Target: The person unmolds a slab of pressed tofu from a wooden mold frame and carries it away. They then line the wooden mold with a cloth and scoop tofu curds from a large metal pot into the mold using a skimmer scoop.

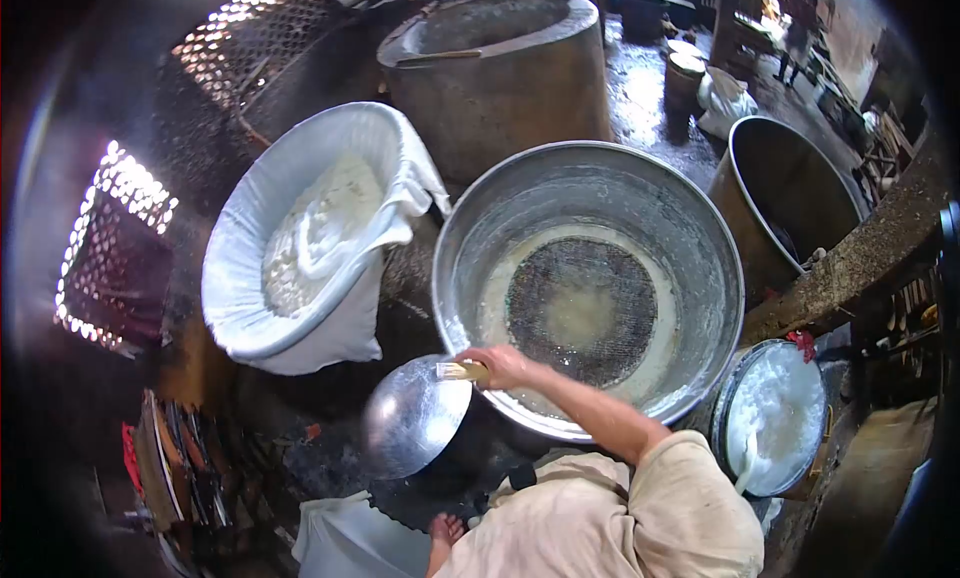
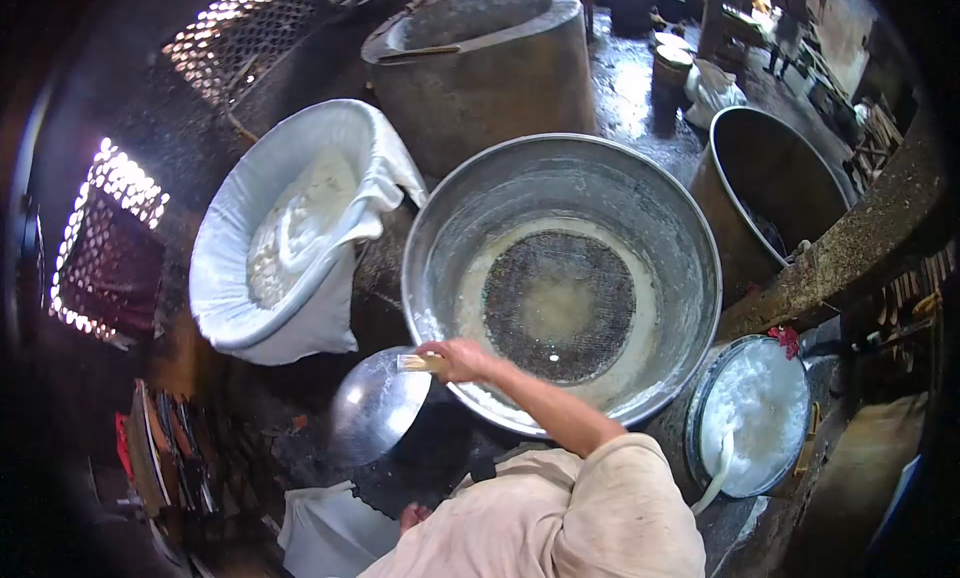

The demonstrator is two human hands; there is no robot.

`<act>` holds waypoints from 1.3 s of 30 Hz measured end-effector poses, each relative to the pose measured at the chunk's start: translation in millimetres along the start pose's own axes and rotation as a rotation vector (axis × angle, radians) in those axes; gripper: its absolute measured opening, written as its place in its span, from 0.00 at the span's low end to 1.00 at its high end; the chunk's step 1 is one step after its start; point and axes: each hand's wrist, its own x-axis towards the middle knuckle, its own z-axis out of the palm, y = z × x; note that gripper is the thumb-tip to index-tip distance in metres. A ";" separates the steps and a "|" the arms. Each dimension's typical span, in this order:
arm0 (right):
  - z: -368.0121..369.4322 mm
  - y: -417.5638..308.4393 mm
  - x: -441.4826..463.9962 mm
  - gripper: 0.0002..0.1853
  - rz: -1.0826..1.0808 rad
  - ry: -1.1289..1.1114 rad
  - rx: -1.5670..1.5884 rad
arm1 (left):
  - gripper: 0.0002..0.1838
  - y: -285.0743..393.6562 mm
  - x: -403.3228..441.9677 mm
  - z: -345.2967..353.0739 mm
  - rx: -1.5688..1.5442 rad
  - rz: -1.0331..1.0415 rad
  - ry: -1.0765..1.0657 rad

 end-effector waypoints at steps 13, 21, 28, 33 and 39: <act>-7.9 378.1 -171.9 0.09 1.243 0.616 0.886 | 0.13 118.1 -24.2 290.7 0.696 0.273 0.179; -166.7 510.7 -170.3 0.23 1.264 0.607 -0.301 | 0.13 79.5 -41.0 209.7 0.826 -0.170 0.449; 17.9 519.5 -212.4 0.14 1.278 0.611 0.596 | 0.18 74.6 -65.8 160.2 0.174 -0.224 0.184; 151.2 484.7 -186.9 0.08 1.194 0.191 1.953 | 0.19 65.0 -71.2 178.8 0.281 -0.125 0.362; 99.2 341.1 -73.9 0.06 1.411 0.447 1.820 | 0.18 54.9 -58.4 196.3 0.549 -0.015 0.356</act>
